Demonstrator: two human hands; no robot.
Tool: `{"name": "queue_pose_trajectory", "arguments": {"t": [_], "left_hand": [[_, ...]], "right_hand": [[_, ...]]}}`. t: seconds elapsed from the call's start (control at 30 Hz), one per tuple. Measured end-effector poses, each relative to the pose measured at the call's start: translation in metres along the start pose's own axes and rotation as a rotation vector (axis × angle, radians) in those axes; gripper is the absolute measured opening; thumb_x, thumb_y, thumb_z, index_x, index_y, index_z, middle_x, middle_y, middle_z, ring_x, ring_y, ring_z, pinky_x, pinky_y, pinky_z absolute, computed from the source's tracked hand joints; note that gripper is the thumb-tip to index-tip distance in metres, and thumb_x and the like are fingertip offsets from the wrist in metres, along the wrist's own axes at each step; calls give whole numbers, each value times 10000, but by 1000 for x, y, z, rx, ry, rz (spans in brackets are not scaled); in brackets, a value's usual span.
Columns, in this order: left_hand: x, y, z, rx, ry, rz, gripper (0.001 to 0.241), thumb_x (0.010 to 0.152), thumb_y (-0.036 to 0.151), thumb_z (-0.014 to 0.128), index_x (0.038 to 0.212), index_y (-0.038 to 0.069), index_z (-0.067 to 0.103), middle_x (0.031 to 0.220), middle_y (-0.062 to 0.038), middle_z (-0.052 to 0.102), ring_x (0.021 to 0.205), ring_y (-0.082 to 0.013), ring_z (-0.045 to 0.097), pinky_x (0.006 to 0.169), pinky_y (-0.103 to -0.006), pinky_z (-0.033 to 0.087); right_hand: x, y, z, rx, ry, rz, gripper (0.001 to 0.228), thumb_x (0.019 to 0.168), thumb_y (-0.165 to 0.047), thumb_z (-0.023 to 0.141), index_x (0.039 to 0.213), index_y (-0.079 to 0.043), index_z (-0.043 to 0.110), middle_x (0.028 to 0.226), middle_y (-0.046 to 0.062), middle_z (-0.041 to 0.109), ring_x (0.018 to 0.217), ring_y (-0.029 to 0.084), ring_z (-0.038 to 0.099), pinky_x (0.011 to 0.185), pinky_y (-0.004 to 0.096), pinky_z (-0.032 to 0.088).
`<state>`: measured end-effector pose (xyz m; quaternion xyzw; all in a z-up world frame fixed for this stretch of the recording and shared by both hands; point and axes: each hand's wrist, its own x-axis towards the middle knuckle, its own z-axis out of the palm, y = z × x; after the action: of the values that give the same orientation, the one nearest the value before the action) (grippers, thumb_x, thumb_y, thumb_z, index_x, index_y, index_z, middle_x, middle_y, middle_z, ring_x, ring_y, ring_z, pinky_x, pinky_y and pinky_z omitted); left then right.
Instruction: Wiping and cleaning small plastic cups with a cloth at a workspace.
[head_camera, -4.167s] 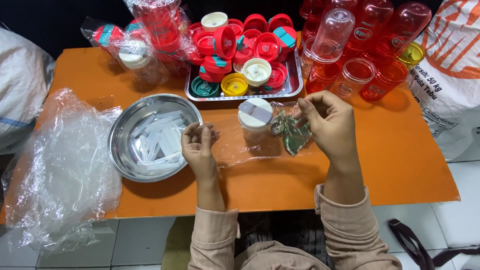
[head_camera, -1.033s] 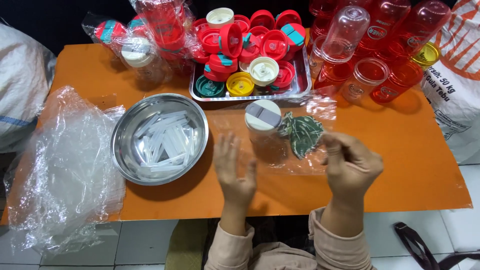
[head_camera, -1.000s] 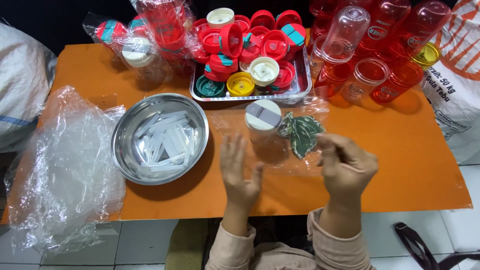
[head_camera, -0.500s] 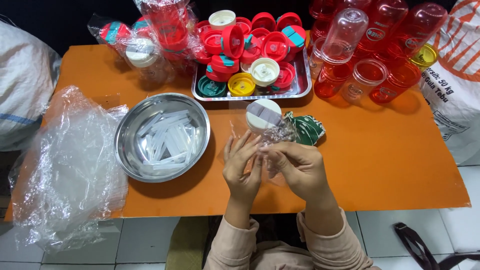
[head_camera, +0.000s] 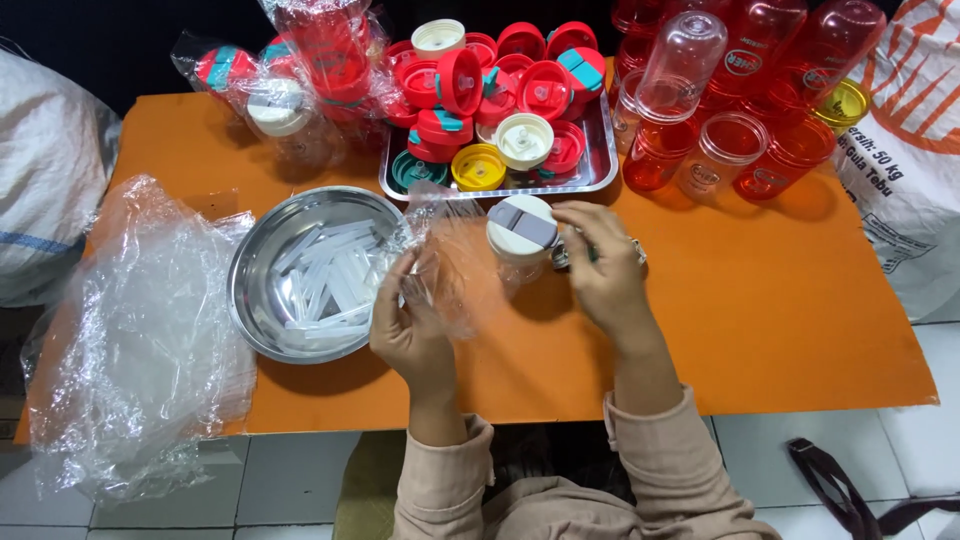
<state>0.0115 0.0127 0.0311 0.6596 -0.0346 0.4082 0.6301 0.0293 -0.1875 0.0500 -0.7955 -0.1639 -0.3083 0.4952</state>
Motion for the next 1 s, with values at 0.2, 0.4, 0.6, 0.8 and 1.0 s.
{"name": "queue_pose_trajectory", "arguments": {"t": [0.2, 0.4, 0.6, 0.8, 1.0], "left_hand": [[6, 7, 6, -6, -37, -12, 203, 1034, 7, 527, 1147, -24, 693, 1173, -213, 710, 1181, -341, 669, 992, -447, 536], [-1, 6, 8, 7, -65, 14, 195, 1017, -25, 551, 1119, -15, 716, 1144, -192, 727, 1147, -323, 687, 987, -442, 541], [-7, 4, 13, -2, -103, 11, 158, 1022, 41, 590, 1069, 11, 738, 1114, -173, 743, 1119, -320, 704, 978, -432, 554], [-15, 2, 22, -20, -145, 30, 135, 998, 31, 627, 1050, 4, 748, 1069, -157, 751, 1104, -331, 713, 982, -441, 553], [-21, 6, 33, -11, -203, 66, 125, 974, 14, 658, 1062, -1, 745, 1087, -171, 750, 1115, -345, 705, 992, -448, 538]], "right_hand": [[-13, 39, 33, -182, -273, 141, 537, 865, -138, 759, 1358, -25, 581, 1595, 297, 345, 1361, 662, 316, 1117, 755, 252], [-41, 65, 31, -162, -95, 220, 717, 701, -243, 945, 1206, -48, 476, 1460, 250, 451, 1265, 556, 525, 1056, 650, 448], [-69, 70, -1, 235, 193, 133, 1143, 551, -66, 1005, 1456, -65, 308, 1415, 139, 413, 1336, 266, 438, 1166, 418, 374], [-72, 24, -62, 226, 263, 21, 1219, 488, -117, 984, 1482, 31, 295, 1449, 225, 403, 1393, 296, 374, 1243, 410, 245], [-88, 15, -72, 377, 277, -68, 1150, 458, -214, 992, 1345, -17, 289, 1406, 240, 342, 1368, 495, 449, 1064, 615, 517]]}}
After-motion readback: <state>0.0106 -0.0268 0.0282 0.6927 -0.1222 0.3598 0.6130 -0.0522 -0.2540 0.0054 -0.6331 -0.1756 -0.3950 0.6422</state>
